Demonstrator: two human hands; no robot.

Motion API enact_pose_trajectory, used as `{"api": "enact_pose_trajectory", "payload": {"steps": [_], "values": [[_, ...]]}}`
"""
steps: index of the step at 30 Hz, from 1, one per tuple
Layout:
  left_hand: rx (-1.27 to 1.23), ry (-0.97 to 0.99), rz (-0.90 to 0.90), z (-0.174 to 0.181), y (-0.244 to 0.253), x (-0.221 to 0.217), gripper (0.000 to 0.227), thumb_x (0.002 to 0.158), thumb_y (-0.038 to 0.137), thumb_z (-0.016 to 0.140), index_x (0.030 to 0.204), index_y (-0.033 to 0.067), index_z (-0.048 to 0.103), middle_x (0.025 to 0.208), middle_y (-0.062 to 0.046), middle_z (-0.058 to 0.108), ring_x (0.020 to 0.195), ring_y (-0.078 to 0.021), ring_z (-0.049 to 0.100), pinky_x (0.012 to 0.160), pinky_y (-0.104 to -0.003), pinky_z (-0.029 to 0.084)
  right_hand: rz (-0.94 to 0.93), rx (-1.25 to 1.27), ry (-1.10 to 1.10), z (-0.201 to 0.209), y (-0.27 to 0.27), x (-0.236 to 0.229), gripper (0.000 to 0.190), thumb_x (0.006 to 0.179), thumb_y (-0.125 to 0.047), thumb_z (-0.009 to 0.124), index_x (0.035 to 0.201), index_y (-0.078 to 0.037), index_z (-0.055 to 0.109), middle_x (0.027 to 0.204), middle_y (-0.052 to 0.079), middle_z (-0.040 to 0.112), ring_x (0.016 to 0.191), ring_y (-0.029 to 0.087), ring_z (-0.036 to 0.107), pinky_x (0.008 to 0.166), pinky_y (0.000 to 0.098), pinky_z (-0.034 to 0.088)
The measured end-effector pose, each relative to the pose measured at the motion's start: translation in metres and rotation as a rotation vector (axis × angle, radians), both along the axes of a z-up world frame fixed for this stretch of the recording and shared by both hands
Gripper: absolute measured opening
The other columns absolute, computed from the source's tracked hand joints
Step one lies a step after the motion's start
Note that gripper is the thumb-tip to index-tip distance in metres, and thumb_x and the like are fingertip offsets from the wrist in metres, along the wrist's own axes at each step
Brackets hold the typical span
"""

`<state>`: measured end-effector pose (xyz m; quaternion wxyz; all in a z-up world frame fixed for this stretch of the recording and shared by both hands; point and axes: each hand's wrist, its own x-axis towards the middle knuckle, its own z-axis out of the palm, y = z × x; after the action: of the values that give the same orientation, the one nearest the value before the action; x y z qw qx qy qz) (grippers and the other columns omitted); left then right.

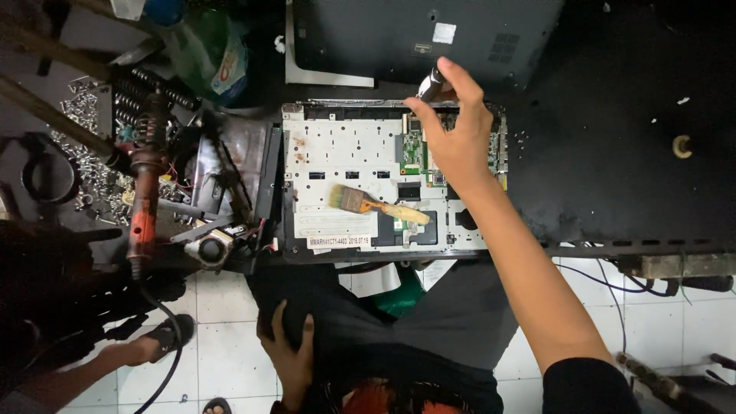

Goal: The person cleans the internal components of a disassembled electronic device using a brush and a small spray bottle. They then open a black case containing a set of screwdriver bits and select a bit.

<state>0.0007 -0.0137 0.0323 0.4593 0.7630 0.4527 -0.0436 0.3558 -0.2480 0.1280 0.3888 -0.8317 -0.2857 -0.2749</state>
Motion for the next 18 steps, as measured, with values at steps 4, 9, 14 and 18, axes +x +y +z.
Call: {"api": "enact_pose_trajectory", "payload": {"steps": [4,9,14,18], "values": [[0.048,-0.072,-0.048,0.0,0.001,-0.003,0.06,0.085,0.039,0.07,0.143,0.0256,0.057,0.155,-0.023,0.031,0.147,-0.0423,0.032,0.122,-0.051,0.028,0.045,0.011,0.007,0.001,0.001,-0.003,0.068,0.104,0.001,0.082,0.151,-0.015,0.035,0.142,0.017,0.055,0.103,0.03,0.071,0.095,0.0386,0.061],[-0.047,0.093,0.012,0.018,-0.002,0.008,0.064,0.083,0.045,0.069,0.145,0.0325,0.054,0.164,-0.017,0.022,0.153,-0.0383,0.022,0.124,-0.051,0.024,0.192,0.123,0.095,0.013,0.007,-0.008,0.058,0.11,0.009,0.062,0.153,-0.013,0.029,0.122,0.021,0.067,0.109,0.03,0.074,0.102,0.0389,0.061],[0.032,-0.028,-0.056,-0.005,0.002,-0.006,0.063,0.086,0.04,0.069,0.146,0.0251,0.054,0.158,-0.022,0.029,0.15,-0.04,0.028,0.123,-0.049,0.025,0.048,0.032,0.036,-0.004,-0.002,0.0,0.07,0.106,-0.005,0.079,0.155,-0.019,0.031,0.146,0.012,0.053,0.12,0.03,0.063,0.1,0.0427,0.052],[0.038,-0.051,-0.04,-0.002,0.0,-0.003,0.062,0.085,0.039,0.071,0.143,0.0261,0.056,0.159,-0.021,0.029,0.15,-0.0388,0.029,0.123,-0.049,0.027,0.072,0.126,0.109,0.017,0.005,-0.01,0.064,0.109,0.003,0.068,0.154,-0.013,0.026,0.117,0.018,0.071,0.108,0.029,0.073,0.102,0.0391,0.057]]}}
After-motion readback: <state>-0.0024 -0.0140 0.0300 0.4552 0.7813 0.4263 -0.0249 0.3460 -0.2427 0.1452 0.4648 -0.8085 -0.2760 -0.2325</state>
